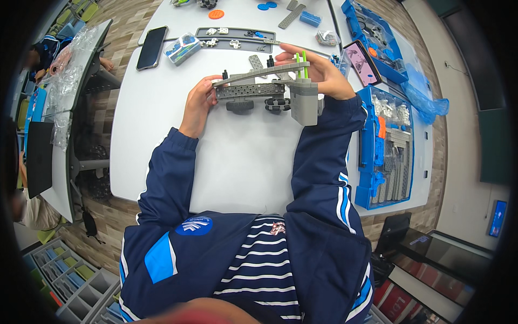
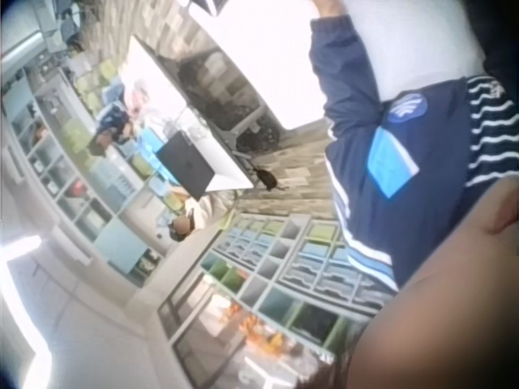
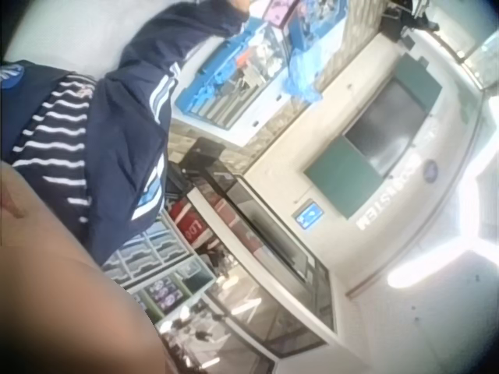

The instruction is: The person assembles a small wheeled robot from modular plastic parts at a white table. They connect beams, attach wheels, and insert pins and connectors while referencing a tablet. Another person works nearby on a similar build.

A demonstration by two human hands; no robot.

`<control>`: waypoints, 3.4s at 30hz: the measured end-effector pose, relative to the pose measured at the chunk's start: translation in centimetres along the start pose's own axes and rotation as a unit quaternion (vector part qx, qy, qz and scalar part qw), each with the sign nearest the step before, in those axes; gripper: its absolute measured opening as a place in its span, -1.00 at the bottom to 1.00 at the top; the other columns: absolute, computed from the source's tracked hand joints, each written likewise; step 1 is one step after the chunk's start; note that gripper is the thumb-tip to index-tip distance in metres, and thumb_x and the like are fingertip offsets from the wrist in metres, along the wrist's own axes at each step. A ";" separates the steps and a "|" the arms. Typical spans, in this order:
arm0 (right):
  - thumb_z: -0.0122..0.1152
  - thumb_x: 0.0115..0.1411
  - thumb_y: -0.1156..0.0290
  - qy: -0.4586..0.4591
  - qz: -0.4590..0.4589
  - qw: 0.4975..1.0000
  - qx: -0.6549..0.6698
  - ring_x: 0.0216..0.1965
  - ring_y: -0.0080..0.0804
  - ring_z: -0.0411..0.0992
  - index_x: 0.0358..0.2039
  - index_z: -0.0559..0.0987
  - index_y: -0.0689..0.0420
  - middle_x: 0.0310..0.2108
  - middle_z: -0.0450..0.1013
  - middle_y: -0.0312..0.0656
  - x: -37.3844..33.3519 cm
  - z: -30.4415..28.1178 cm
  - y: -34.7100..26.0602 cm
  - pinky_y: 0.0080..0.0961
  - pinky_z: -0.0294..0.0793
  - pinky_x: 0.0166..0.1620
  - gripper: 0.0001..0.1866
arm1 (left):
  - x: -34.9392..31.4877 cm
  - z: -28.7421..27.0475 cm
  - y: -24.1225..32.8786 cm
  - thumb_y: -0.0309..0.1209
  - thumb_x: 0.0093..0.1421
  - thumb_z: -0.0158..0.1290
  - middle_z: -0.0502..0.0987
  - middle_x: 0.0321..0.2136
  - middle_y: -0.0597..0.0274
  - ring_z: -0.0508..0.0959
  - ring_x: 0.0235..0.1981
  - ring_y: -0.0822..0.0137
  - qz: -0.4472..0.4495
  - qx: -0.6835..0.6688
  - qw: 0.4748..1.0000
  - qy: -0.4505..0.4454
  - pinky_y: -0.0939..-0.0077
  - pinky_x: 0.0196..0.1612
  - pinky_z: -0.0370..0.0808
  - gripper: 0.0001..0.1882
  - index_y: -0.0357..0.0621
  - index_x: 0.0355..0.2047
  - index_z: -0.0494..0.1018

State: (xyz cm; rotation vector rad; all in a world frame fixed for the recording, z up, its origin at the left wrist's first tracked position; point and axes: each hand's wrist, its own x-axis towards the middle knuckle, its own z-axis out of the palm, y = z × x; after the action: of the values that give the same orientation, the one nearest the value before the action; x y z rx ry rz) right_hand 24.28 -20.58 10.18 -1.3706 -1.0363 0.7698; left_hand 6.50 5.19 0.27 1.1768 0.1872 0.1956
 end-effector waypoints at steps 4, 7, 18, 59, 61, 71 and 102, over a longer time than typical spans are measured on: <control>0.26 0.11 0.43 0.068 -0.007 0.997 -0.042 0.26 -0.26 0.29 0.34 0.22 0.24 0.18 0.36 -0.03 -0.6 -2.2 0.3 -0.36 0.24 0.31 -0.22 | 0.1 -0.1 -0.4 -0.08 0.29 -0.07 0.57 -0.22 0.37 0.24 -0.42 0.58 0.001 0.001 1.000 0.010 0.65 -0.27 0.24 -0.51 -0.22 0.04 0.43; 0.11 0.21 0.47 0.111 0.029 0.978 -0.174 0.13 -0.33 0.41 0.23 0.42 0.14 0.07 0.48 -0.07 2.6 -5.0 2.5 -0.44 0.33 0.22 -0.46 | 0.3 -0.2 -0.7 -0.08 0.30 -0.08 0.57 -0.22 0.37 0.23 -0.43 0.59 0.002 -0.005 1.000 0.014 0.65 -0.29 0.23 -0.51 -0.22 0.04 0.43; 0.17 0.08 0.35 0.117 0.146 0.805 -0.563 -0.25 -0.17 0.47 0.01 0.64 -0.26 -0.33 0.53 -0.04 15.3 -6.8 13.5 -0.37 0.48 -0.09 -0.55 | 0.3 0.4 -0.2 -0.12 0.31 -0.07 0.54 -0.29 0.42 0.22 -0.46 0.64 0.005 -0.014 1.000 0.027 0.71 -0.33 0.24 -0.57 -0.20 -0.03 0.48; 0.00 0.22 0.48 0.041 -0.031 0.982 -0.179 -0.12 -0.52 0.43 -0.03 0.66 0.10 -0.24 0.52 -0.29 7.5 -5.7 1.9 -0.55 0.37 0.03 -0.64 | 0.5 -0.2 -0.9 -0.08 0.27 -0.04 0.56 -0.27 0.42 0.22 -0.45 0.60 0.003 -0.025 1.000 0.011 0.68 -0.31 0.23 -0.52 -0.20 0.01 0.44; -0.04 0.22 0.53 0.014 -0.035 0.981 -0.189 -0.09 -0.52 0.42 -0.02 0.65 0.15 -0.21 0.50 -0.31 5.3 -4.7 -1.0 -0.56 0.34 0.06 -0.62 | 0.4 -0.2 -0.8 -0.09 0.28 -0.04 0.56 -0.26 0.42 0.22 -0.45 0.61 0.002 -0.026 1.000 0.014 0.68 -0.31 0.24 -0.53 -0.20 0.01 0.44; -0.06 0.22 0.58 0.069 -0.052 0.982 -0.166 -0.03 -0.47 0.32 0.00 0.59 0.27 -0.07 0.41 -0.20 0.7 -1.2 -4.2 -0.58 0.23 0.09 -0.63 | 0.2 0.0 -0.6 -0.12 0.31 -0.04 0.53 -0.30 0.47 0.23 -0.44 0.64 0.011 -0.038 0.999 0.013 0.71 -0.31 0.24 -0.58 -0.19 -0.02 0.47; 0.61 -0.22 0.04 0.103 -0.063 0.983 -0.140 0.34 -0.22 0.12 0.38 0.16 0.13 0.31 0.16 -0.11 -4.7 3.5 -4.5 -0.10 0.12 0.29 0.20 | 0.0 0.3 0.0 -0.27 0.30 0.02 0.56 -0.20 0.26 0.33 -0.34 0.65 0.052 0.028 0.998 0.008 0.71 -0.29 0.23 -0.50 -0.01 0.23 0.26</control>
State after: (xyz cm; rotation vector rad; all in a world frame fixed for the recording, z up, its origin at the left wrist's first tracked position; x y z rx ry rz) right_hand 18.64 -23.88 13.65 -1.5709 -1.0832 0.3883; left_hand 6.61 4.95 0.42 1.2426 0.1466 0.2922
